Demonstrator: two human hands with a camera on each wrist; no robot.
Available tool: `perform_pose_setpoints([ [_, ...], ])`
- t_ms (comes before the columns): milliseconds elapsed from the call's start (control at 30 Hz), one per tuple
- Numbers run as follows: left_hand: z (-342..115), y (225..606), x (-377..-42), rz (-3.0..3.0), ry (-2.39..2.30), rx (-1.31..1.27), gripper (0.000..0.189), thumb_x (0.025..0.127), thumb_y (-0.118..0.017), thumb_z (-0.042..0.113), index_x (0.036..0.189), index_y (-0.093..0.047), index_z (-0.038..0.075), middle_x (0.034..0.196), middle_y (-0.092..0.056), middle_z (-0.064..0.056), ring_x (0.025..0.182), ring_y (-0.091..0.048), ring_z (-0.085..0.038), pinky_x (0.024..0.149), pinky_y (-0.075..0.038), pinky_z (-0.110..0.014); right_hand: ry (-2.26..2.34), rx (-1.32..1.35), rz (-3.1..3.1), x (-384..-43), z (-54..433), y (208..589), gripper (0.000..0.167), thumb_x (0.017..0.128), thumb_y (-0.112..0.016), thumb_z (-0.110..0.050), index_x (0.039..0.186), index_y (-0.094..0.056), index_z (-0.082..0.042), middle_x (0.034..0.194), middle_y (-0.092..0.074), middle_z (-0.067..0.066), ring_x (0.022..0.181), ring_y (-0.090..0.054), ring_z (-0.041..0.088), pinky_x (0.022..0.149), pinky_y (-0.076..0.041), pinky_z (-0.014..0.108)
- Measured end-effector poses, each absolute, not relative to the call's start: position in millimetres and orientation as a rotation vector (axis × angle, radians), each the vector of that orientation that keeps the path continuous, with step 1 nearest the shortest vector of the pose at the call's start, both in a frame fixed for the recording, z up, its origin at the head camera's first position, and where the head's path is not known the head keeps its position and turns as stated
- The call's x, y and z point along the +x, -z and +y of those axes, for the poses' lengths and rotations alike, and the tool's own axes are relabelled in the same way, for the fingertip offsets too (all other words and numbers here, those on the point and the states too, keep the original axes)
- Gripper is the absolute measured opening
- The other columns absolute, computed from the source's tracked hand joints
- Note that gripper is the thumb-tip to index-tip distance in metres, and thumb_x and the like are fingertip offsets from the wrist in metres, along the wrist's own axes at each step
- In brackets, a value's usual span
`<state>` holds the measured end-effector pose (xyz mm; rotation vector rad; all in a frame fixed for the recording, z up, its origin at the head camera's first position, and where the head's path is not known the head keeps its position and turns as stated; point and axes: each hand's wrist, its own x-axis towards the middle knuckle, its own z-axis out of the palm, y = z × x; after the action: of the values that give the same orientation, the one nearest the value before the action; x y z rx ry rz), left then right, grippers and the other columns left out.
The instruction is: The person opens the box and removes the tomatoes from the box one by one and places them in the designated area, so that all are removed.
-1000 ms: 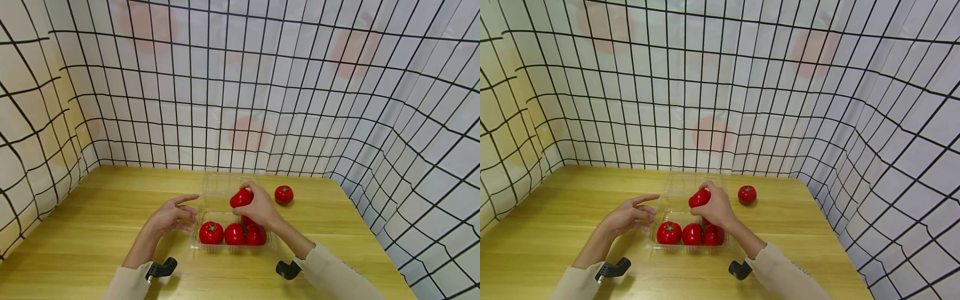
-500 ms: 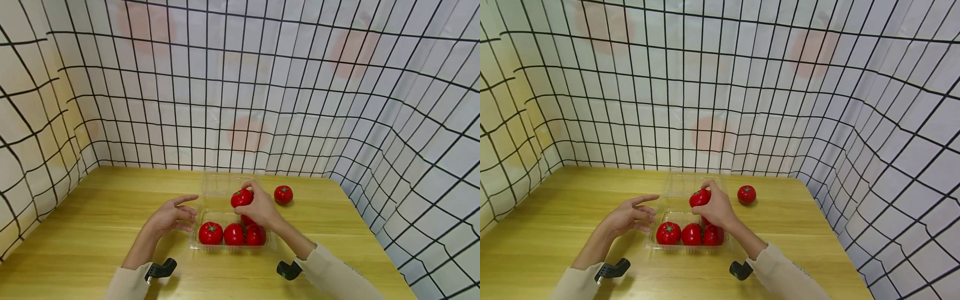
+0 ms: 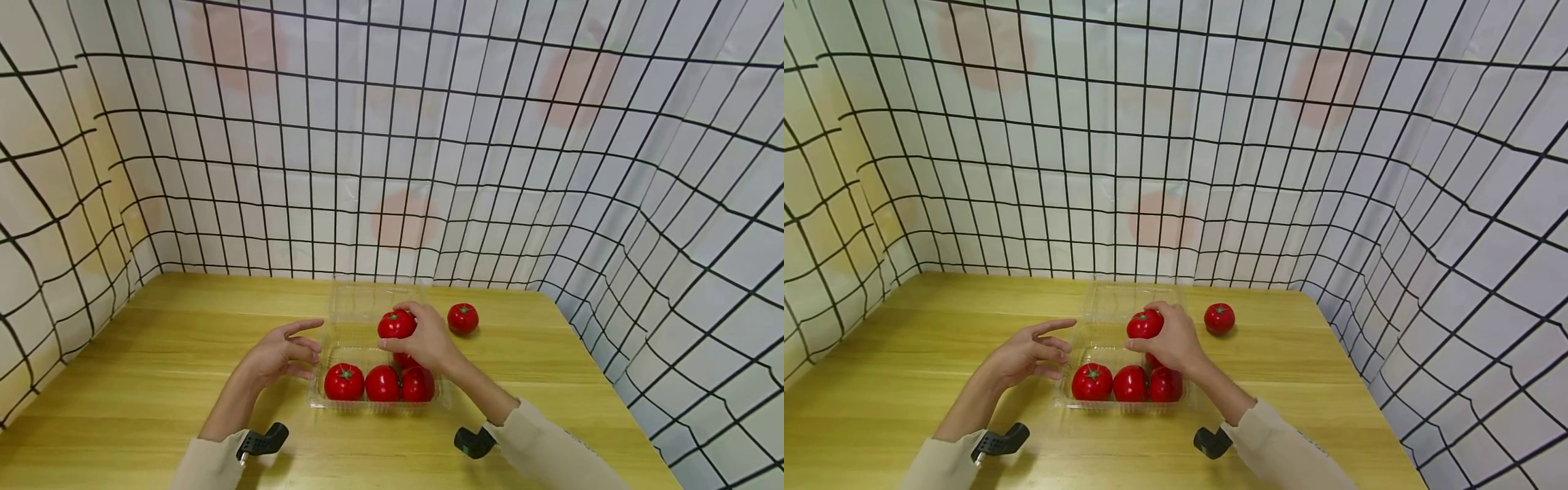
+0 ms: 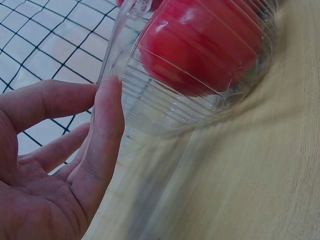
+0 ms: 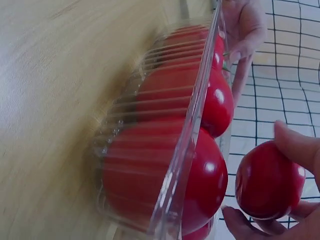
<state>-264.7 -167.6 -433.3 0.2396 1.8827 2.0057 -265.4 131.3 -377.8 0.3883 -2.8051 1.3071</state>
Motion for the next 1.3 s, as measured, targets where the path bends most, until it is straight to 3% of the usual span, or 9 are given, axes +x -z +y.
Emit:
perform_pose_setpoints([
  [633, -165, 434, -261, 1.88, -2.011, 0.235, 0.076, 0.089, -0.063, -0.005, 0.157, -0.03, 0.0, 0.103, -0.063, -0.013, 0.081, -0.068, -0.019, 0.07, -0.065, -0.038, -1.342, 0.266, -2.755, -266, 159, 376, 0.068, 0.077, -0.087, -0.025, 0.138, -0.059, -0.019, 0.128, -0.066, 0.008, 0.11, -0.066, 0.03, 0.09, -0.061, 0.048],
  [1300, -165, 432, -256, 1.885, -2.017, 0.226, 0.077, 0.089, -0.064, -0.004, 0.157, -0.029, -0.001, 0.101, -0.064, -0.011, 0.082, -0.068, -0.019, 0.071, -0.065, -0.038, -1.182, 0.257, -2.752, -267, 210, 380, 0.064, 0.08, -0.084, -0.024, 0.138, -0.058, -0.011, 0.124, -0.064, 0.017, 0.112, -0.064, 0.035, 0.091, -0.06, 0.05],
])
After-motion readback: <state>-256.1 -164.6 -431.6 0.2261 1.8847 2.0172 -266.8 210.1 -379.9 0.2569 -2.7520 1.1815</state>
